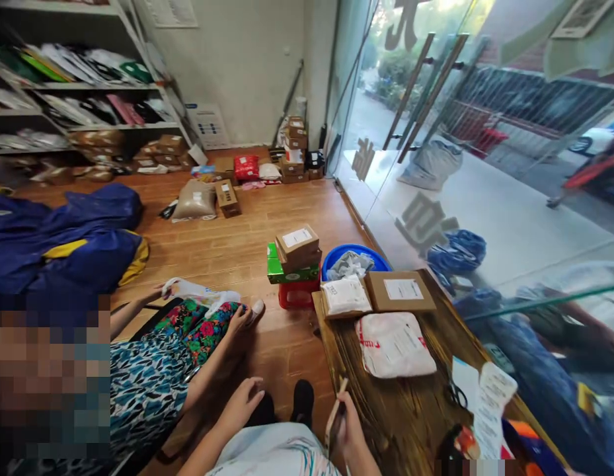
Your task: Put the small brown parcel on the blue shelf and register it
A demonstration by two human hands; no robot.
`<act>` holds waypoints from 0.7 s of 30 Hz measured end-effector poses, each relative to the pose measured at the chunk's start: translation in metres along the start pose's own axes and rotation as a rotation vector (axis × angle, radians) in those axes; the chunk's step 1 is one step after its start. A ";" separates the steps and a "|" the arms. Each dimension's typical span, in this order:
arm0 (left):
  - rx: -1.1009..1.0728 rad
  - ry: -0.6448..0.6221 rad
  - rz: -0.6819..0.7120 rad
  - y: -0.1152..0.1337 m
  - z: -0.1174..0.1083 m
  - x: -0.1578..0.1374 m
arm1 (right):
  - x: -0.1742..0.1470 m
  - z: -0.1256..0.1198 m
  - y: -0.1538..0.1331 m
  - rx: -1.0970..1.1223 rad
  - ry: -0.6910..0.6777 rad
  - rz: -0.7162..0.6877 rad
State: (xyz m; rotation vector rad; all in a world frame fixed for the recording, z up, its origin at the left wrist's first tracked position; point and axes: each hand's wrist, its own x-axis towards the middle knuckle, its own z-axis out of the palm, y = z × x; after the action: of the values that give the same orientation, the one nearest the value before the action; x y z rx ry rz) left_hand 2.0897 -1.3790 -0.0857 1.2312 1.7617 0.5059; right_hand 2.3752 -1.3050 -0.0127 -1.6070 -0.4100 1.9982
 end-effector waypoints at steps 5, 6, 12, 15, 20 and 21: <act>-0.140 0.227 -0.034 0.023 -0.045 0.004 | 0.067 0.089 -0.070 0.129 -0.377 0.201; -0.172 0.257 -0.033 0.027 -0.056 0.006 | 0.078 0.113 -0.083 0.135 -0.441 0.227; -0.396 0.365 -0.001 0.030 -0.117 0.055 | 0.110 0.251 -0.125 0.116 -0.709 0.257; -0.433 0.358 -0.007 0.023 -0.139 0.102 | 0.112 0.288 -0.143 0.150 -0.756 0.129; -0.417 0.274 0.076 0.027 -0.181 0.160 | 0.111 0.312 -0.186 0.185 -0.773 -0.077; -0.416 0.269 0.084 0.030 -0.189 0.168 | 0.112 0.314 -0.196 0.186 -0.772 -0.096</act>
State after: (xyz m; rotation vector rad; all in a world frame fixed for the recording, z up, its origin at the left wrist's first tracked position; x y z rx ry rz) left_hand 1.9288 -1.1871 -0.0404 0.9765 1.7104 1.0696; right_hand 2.0982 -1.0513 0.0815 -0.6402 -0.5419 2.4348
